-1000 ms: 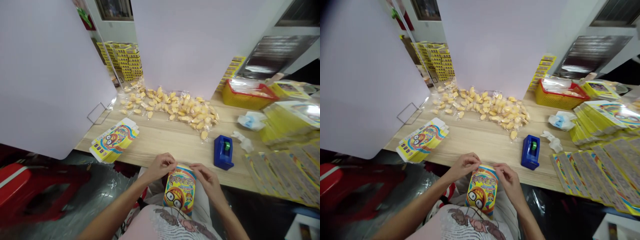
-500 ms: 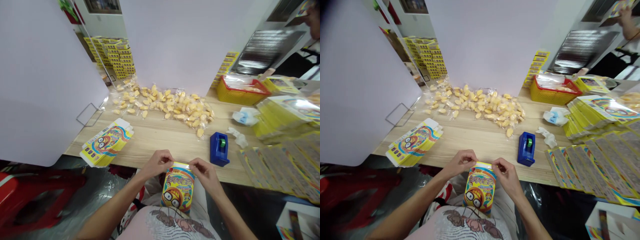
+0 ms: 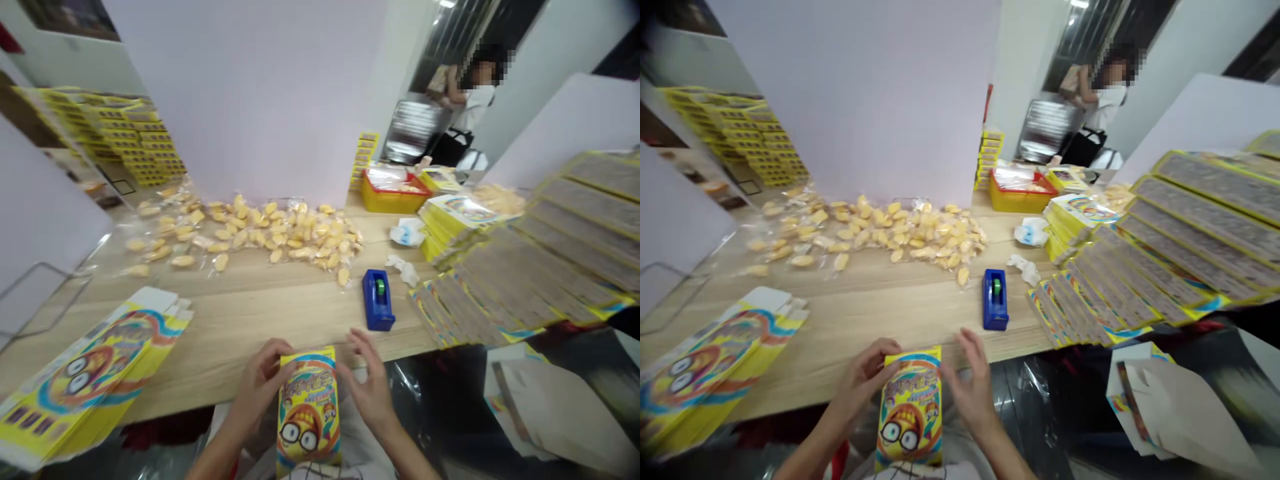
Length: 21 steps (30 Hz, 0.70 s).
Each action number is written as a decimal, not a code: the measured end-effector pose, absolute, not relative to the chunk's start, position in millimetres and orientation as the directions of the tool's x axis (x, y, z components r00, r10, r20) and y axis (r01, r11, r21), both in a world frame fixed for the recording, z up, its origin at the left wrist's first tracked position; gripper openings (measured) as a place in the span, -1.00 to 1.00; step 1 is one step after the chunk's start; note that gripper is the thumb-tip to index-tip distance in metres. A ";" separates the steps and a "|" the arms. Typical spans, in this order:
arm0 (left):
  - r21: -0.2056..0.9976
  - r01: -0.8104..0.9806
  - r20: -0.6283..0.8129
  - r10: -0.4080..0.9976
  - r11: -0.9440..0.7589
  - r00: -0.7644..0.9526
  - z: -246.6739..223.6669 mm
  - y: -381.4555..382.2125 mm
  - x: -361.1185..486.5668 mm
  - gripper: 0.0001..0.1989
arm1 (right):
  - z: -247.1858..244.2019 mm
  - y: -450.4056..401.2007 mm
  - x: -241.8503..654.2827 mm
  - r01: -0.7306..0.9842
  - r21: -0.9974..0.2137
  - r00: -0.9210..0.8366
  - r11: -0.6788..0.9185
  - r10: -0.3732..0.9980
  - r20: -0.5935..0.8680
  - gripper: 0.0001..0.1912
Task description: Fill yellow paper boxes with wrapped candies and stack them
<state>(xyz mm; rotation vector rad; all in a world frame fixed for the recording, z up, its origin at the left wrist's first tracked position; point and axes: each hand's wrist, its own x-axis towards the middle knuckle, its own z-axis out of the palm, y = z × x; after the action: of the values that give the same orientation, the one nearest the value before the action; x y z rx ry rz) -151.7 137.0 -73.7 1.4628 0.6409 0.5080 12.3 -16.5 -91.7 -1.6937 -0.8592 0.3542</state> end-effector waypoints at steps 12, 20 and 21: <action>0.950 -0.026 -0.230 0.754 0.310 0.615 -79.1 132.8 -142.3 -0.65 | -124.5 8.9 131.2 0.387 -0.845 0.905 -0.370 0.328 0.271 -0.59; 0.956 0.032 -0.239 0.710 0.292 0.663 -88.2 132.3 -148.1 -0.64 | -118.0 12.7 148.5 0.269 -0.932 0.943 -0.241 0.264 0.204 -0.76; 0.956 0.025 -0.235 0.709 0.293 0.665 -89.3 131.0 -146.8 -0.65 | -117.2 14.9 149.1 0.265 -0.937 0.947 -0.228 0.242 0.208 -0.78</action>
<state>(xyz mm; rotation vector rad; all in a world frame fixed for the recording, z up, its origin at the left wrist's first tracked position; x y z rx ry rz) -146.8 131.0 -89.3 1.2035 0.7393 0.5150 149.1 14.9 -117.2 -1.8166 -0.3751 -0.0213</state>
